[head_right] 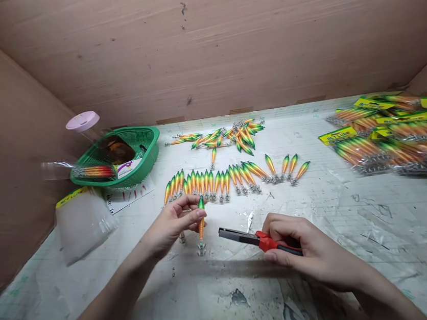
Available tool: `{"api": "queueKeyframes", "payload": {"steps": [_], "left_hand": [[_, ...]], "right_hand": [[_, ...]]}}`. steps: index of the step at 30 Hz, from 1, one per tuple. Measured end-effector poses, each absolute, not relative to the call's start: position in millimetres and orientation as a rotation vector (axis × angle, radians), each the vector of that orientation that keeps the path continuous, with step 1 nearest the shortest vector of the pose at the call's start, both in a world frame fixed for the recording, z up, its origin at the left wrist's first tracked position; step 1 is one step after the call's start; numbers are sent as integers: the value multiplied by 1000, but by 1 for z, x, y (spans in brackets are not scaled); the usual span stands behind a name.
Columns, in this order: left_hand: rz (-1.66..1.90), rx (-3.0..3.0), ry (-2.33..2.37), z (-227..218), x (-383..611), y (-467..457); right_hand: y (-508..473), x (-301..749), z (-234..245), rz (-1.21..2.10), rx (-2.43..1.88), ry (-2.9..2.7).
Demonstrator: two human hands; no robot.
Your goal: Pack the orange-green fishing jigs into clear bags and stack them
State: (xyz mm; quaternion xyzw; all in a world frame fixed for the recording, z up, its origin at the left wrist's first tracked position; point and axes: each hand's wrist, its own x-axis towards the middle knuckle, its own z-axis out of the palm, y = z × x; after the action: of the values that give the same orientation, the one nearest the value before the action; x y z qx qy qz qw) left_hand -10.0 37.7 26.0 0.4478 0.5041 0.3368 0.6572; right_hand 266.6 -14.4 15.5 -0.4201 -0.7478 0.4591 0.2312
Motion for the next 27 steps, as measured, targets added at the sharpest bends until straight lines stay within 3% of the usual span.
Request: {"api": "queueKeyframes", "payload": {"steps": [4,7,17,22,27], "left_hand": [[563,1591,1665,28,-22,45],[480,1702,1836,24,-21,46],[494,1874,1997,24,-23,52],[546,2047,1827,32,6,121],[514,1850,1858,25,58,191]], "right_hand": [[-14,267,16,1214,-1156,-2033],[-15,266,16,1198,-1146,-2029],[-17,265,19,1218,-1193,-1979],[-13,267,13,1230,-1191,-1806],[-7,272,2,1200,-1228,-1709]]}}
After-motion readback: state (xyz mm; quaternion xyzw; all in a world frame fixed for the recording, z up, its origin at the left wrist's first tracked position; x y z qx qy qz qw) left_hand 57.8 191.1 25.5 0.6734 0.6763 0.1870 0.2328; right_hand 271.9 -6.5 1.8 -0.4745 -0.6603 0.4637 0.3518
